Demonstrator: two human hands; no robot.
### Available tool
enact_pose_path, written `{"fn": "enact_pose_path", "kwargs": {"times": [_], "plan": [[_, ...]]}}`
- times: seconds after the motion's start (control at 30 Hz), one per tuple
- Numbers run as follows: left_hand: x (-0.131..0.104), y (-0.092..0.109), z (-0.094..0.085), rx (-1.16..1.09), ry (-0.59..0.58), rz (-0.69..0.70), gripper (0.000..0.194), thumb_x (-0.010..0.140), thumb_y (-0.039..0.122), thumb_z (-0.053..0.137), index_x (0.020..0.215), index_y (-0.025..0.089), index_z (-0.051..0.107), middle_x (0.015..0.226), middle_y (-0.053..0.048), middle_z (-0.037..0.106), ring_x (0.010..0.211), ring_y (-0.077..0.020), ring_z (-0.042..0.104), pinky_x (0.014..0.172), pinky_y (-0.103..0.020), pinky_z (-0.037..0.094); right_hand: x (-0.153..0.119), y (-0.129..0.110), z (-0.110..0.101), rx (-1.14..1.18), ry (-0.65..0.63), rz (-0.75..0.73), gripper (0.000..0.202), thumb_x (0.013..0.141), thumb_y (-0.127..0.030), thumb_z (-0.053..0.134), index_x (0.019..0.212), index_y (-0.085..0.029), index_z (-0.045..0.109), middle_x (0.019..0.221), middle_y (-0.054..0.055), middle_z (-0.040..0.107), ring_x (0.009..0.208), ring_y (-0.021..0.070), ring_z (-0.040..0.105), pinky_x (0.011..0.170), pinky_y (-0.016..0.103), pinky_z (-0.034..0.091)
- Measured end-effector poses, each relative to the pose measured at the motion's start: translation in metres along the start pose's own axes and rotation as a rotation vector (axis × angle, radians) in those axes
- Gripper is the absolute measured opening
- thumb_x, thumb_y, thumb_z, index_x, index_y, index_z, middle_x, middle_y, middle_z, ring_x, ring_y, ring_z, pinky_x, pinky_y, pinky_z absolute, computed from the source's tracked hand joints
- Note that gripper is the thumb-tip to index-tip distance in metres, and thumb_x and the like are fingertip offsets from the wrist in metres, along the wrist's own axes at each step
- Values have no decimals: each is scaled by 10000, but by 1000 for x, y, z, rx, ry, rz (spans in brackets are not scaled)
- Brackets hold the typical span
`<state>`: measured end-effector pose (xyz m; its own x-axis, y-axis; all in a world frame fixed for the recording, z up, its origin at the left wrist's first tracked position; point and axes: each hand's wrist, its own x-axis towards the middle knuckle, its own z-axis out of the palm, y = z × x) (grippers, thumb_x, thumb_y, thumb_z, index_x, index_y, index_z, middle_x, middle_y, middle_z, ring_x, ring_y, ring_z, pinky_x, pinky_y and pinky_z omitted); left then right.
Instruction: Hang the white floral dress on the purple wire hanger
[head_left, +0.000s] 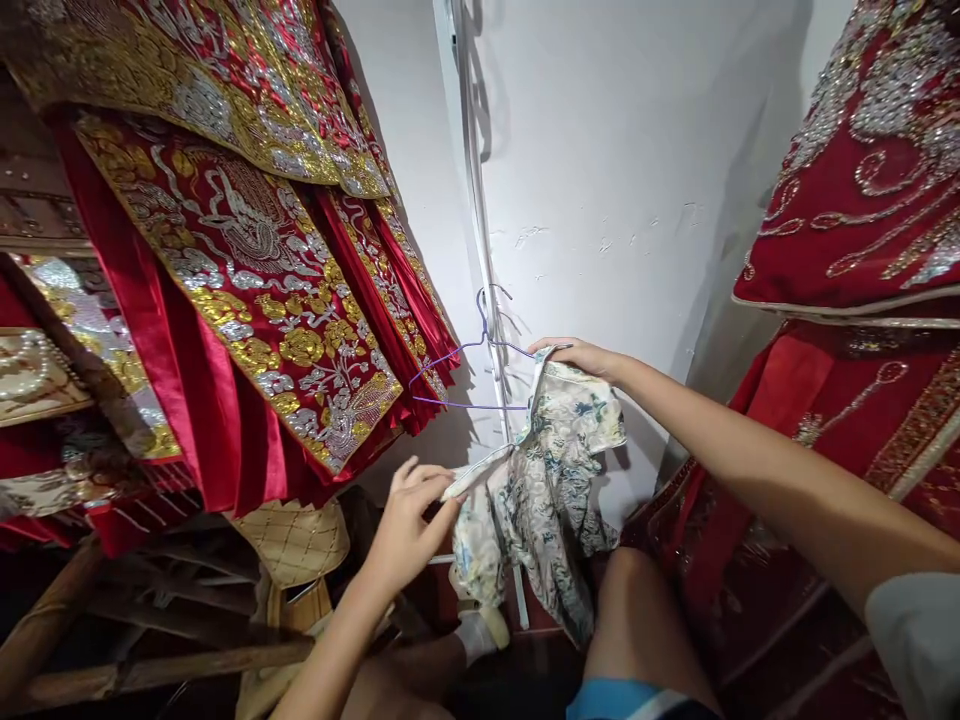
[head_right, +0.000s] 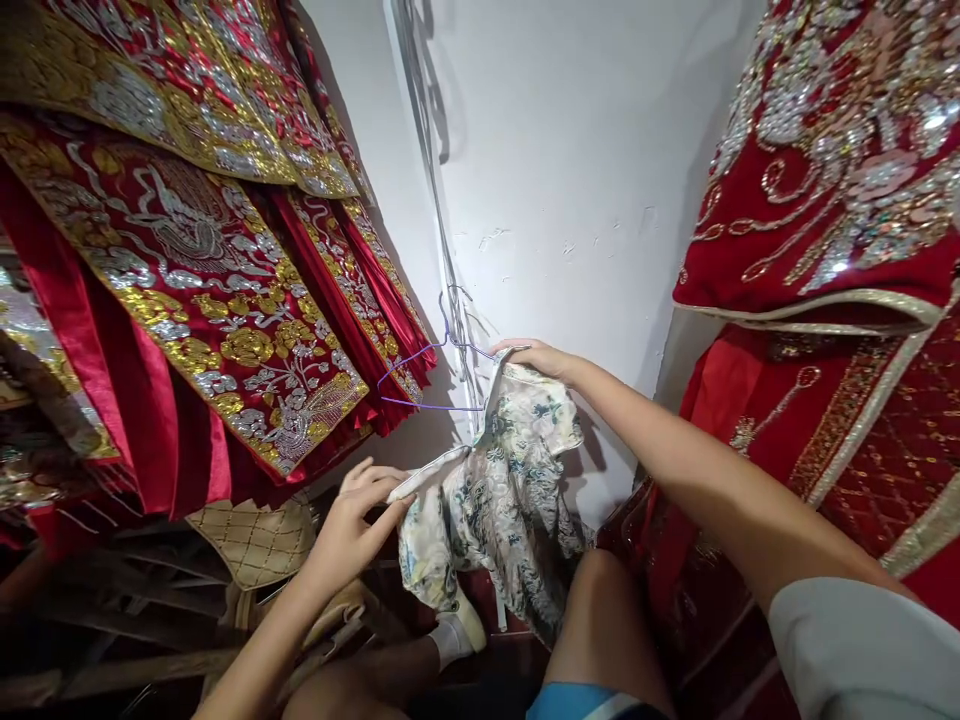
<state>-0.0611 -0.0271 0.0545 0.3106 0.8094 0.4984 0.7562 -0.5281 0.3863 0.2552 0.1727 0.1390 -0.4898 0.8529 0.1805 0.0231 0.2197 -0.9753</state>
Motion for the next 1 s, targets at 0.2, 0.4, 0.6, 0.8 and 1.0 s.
{"fn": "enact_pose_path", "kwargs": {"times": [0.2,0.4,0.6,0.8,1.0], "plan": [[17,-58,-2,292,-126,-298,273,971,367,424,953,195,635,1024,-133,714,1093,-329,627,981,-510,448,-5,-23,-18,-64,-72,117,394,642,-164,725,1024,-211,809,881,22,792,726,157,669,687,244,526],[78,-57,-6,267,72,-457,259,945,286,421,1164,178,510,1155,-189,668,1054,-371,655,885,-473,485,1,-56,-30,-174,-120,181,341,645,-196,792,985,-208,819,927,44,801,839,215,716,749,276,573],[121,-49,-7,-112,278,-312,284,895,219,466,1178,197,461,1229,-142,647,1139,-288,628,977,-420,456,-10,-62,-22,-202,-137,235,396,704,-261,777,1098,-223,783,1030,62,784,883,232,719,736,284,589],[130,-48,-18,-29,589,-386,347,852,409,595,1098,181,504,1170,-140,601,1062,-264,594,899,-372,453,-36,-34,-17,-275,-18,216,299,769,-443,770,971,-223,787,1037,109,763,908,244,703,747,312,573],[125,-33,-39,23,379,-347,468,883,624,500,703,201,586,662,4,593,641,-166,536,611,-268,361,-42,-25,-32,-152,182,156,437,517,-500,922,682,-151,717,642,61,696,567,168,608,580,291,495]]}}
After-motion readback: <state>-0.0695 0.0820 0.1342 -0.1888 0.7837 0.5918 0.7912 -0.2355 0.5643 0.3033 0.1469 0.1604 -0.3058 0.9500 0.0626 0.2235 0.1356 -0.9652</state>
